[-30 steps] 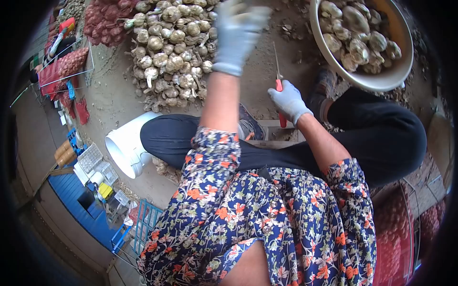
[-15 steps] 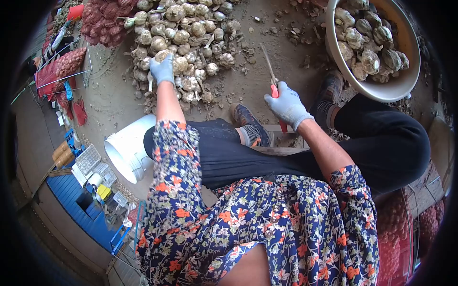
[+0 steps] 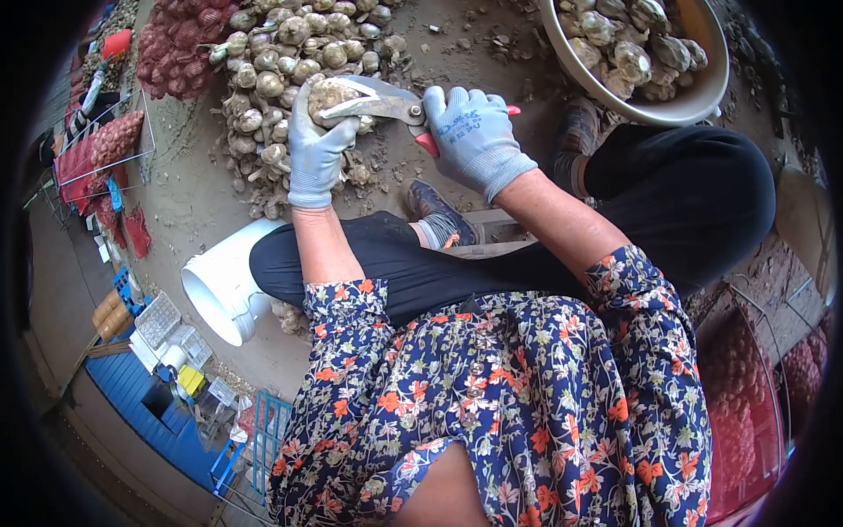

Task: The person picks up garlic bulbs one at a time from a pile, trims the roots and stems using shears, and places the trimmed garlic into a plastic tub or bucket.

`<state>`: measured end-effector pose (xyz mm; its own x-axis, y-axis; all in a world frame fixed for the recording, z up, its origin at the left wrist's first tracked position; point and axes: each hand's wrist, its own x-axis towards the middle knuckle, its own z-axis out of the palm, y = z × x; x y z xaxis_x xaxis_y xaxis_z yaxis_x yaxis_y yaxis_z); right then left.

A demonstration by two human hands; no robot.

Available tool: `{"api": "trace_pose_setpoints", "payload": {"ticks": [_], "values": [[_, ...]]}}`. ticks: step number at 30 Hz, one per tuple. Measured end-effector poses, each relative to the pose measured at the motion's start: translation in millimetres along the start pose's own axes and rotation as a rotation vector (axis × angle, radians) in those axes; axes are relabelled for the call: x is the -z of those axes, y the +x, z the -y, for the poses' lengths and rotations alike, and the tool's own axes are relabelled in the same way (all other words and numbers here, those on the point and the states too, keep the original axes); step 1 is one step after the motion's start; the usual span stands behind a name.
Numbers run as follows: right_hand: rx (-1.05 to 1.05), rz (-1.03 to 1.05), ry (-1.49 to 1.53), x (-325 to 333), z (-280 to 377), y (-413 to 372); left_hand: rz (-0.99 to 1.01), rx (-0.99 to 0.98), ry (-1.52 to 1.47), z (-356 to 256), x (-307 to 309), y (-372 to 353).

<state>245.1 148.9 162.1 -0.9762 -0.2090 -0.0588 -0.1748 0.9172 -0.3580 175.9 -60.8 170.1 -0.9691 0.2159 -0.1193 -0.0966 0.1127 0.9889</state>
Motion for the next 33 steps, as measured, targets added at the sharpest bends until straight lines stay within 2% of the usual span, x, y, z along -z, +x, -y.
{"api": "trace_pose_setpoints", "payload": {"ticks": [1, 3, 5, 7, 12, 14, 15, 16, 17, 18, 19, 20, 21, 23, 24, 25, 27, 28, 29, 31, 32, 33], "values": [[0.005, -0.020, -0.032, 1, -1, -2, 0.003, 0.003, -0.004, 0, -1, -1], [0.005, -0.009, -0.035, 1, -1, -6, -0.045, -0.024, 0.269, 5, 1, 0], [0.001, 0.002, -0.035, 2, 0, -11, -0.018, -0.041, 0.301, 2, -2, -1], [-0.039, 0.153, 0.003, 6, 1, -14, -0.014, -0.145, 0.430, -8, -11, -3], [-0.110, 0.264, 0.039, 4, 2, -18, 0.016, -0.149, 0.420, -9, -22, -4], [-0.145, 0.303, 0.051, 1, 0, -14, 0.074, -0.040, 0.317, -9, -28, -2], [-0.173, 0.391, 0.085, 0, -2, -7, 0.078, -0.035, 0.312, -10, -35, -2], [-0.194, 0.476, 0.119, -1, -4, -2, 0.095, -0.110, 0.360, -9, -45, -2], [-0.196, 0.479, 0.125, -7, -3, -7, 0.120, -0.182, 0.413, -10, -49, -3], [-0.231, 0.442, 0.218, -15, -3, -15, -0.006, -0.072, 0.381, -7, -48, 0], [-0.250, 0.400, 0.297, -20, -6, -17, -0.104, -0.092, 0.224, 3, -44, 4], [-0.408, 0.467, 0.340, -15, -6, -14, -0.132, -0.081, 0.160, 7, -39, 2], [-0.405, 0.471, 0.340, -13, -9, -12, -0.151, -0.063, 0.101, 11, -33, -2], [-0.434, 0.332, 0.375, -12, -11, -15, -0.139, -0.084, 0.145, 19, -27, -5], [-0.333, 0.221, 0.362, -9, -8, -18, -0.160, -0.089, 0.147, 23, -29, -3], [-0.332, 0.216, 0.359, -4, -5, -20, -0.182, -0.098, 0.144, 26, -31, 0], [-0.168, 0.141, 0.131, 11, 6, -21, -0.193, -0.079, 0.086, 26, -35, -3], [-0.147, 0.127, 0.070, 10, 8, -22, -0.164, -0.130, 0.197, 26, -36, -4], [-0.151, 0.129, 0.071, 8, 7, -21, -0.131, -0.179, 0.310, 25, -36, -6], [-0.376, 0.326, 0.378, 0, -3, -9, -0.095, -0.235, 0.425, 21, -35, -9], [-0.471, 0.311, 0.579, -4, -10, -6, -0.128, -0.021, 0.094, 19, -33, -9], [-0.466, 0.307, 0.579, -7, -14, -11, -0.157, 0.193, -0.238, 17, -30, -9]]}}
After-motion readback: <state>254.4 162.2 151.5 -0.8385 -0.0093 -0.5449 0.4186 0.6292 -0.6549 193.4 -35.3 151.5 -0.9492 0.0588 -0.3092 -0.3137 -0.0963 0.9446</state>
